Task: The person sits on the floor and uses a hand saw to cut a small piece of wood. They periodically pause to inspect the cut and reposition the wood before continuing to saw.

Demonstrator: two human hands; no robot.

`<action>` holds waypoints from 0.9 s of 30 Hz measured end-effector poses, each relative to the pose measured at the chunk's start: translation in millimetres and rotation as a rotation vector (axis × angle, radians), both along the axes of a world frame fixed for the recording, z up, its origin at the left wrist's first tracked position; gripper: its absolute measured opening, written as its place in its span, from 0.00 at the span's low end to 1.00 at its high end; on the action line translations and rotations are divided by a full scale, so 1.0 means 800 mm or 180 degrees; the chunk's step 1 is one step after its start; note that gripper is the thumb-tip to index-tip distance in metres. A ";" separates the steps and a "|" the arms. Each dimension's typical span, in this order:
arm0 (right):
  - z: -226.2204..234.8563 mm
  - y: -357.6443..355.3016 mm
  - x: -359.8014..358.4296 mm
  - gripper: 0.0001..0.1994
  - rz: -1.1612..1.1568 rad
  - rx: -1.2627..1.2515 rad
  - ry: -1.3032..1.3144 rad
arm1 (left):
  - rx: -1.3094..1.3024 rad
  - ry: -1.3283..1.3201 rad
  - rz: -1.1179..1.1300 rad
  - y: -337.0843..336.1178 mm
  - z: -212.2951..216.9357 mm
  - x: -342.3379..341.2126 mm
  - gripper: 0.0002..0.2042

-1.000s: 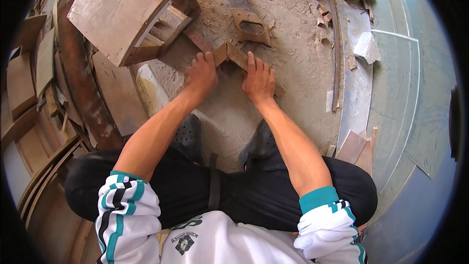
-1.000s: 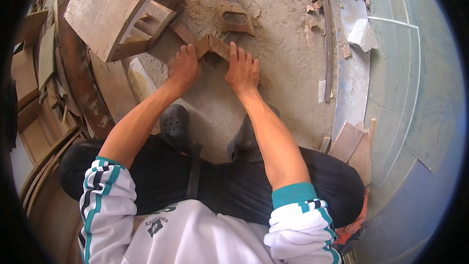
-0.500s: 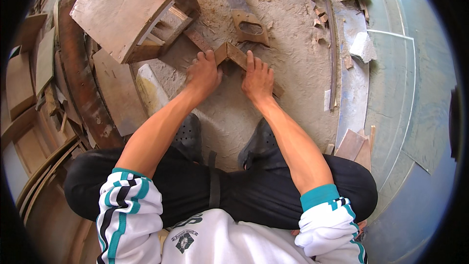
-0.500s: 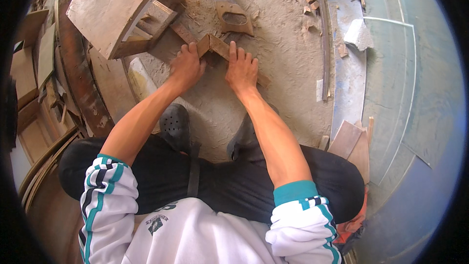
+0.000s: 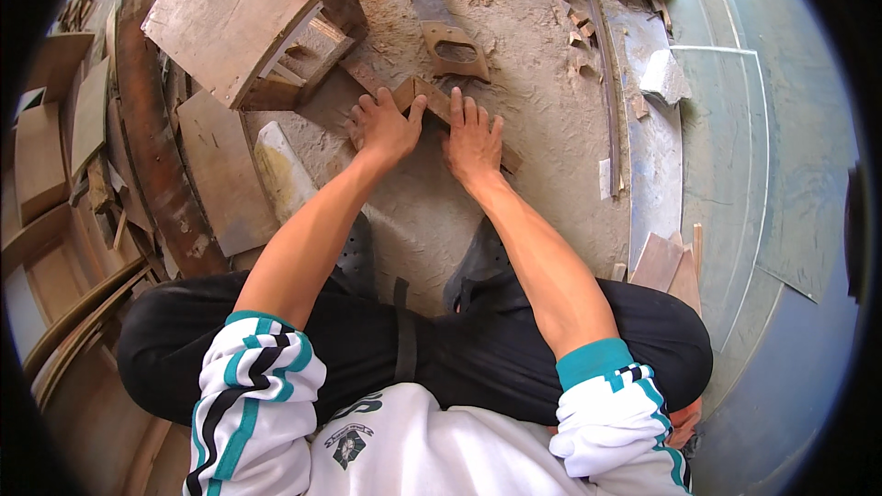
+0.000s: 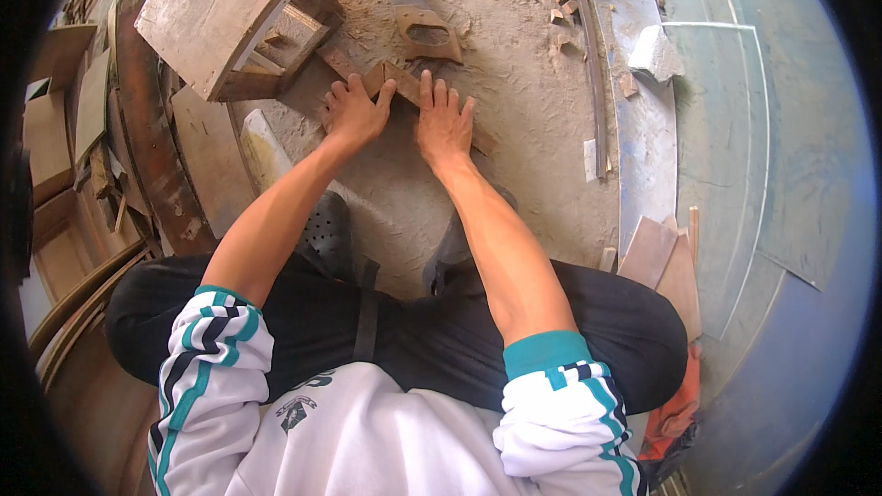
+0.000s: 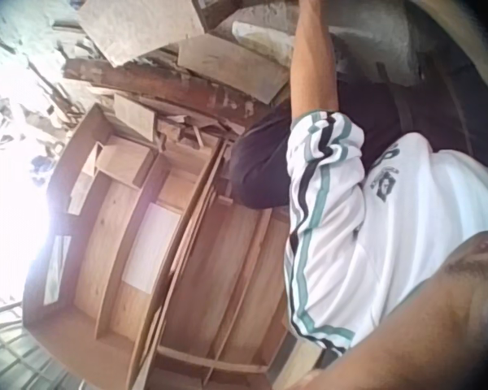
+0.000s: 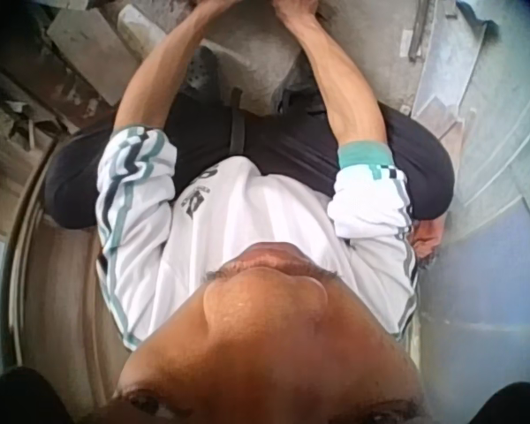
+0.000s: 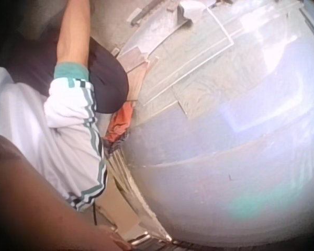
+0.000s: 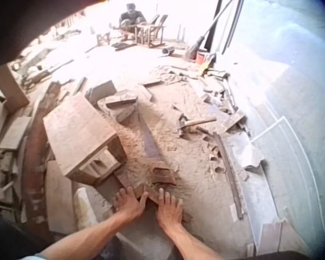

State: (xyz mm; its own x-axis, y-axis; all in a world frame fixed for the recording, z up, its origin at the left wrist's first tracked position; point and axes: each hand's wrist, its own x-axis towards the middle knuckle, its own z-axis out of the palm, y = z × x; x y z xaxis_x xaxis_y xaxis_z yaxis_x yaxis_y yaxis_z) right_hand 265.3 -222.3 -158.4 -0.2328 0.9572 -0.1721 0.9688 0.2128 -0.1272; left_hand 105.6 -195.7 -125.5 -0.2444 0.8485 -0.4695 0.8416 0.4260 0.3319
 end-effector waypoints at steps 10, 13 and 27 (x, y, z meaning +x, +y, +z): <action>0.007 0.001 -0.004 0.41 -0.0246 -0.0051 0.0477 | -0.0297 -0.0008 0.0047 0.009 -0.003 0.000 0.41; 0.004 0.002 -0.004 0.39 -0.0277 -0.0049 0.0538 | -0.0352 0.0013 0.0043 0.009 0.001 -0.001 0.42; 0.006 0.008 0.005 0.34 -0.0287 0.0110 0.0918 | -0.0168 -0.0195 -0.0326 0.006 0.003 -0.017 0.49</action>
State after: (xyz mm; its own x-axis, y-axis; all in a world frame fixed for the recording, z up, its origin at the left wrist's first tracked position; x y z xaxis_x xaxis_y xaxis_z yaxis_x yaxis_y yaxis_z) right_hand 269.6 -216.1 -153.9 -0.1811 0.9804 -0.0783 0.9089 0.1364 -0.3940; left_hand 91.7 -191.0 -123.4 -0.1273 0.8412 -0.5255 0.8605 0.3572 0.3633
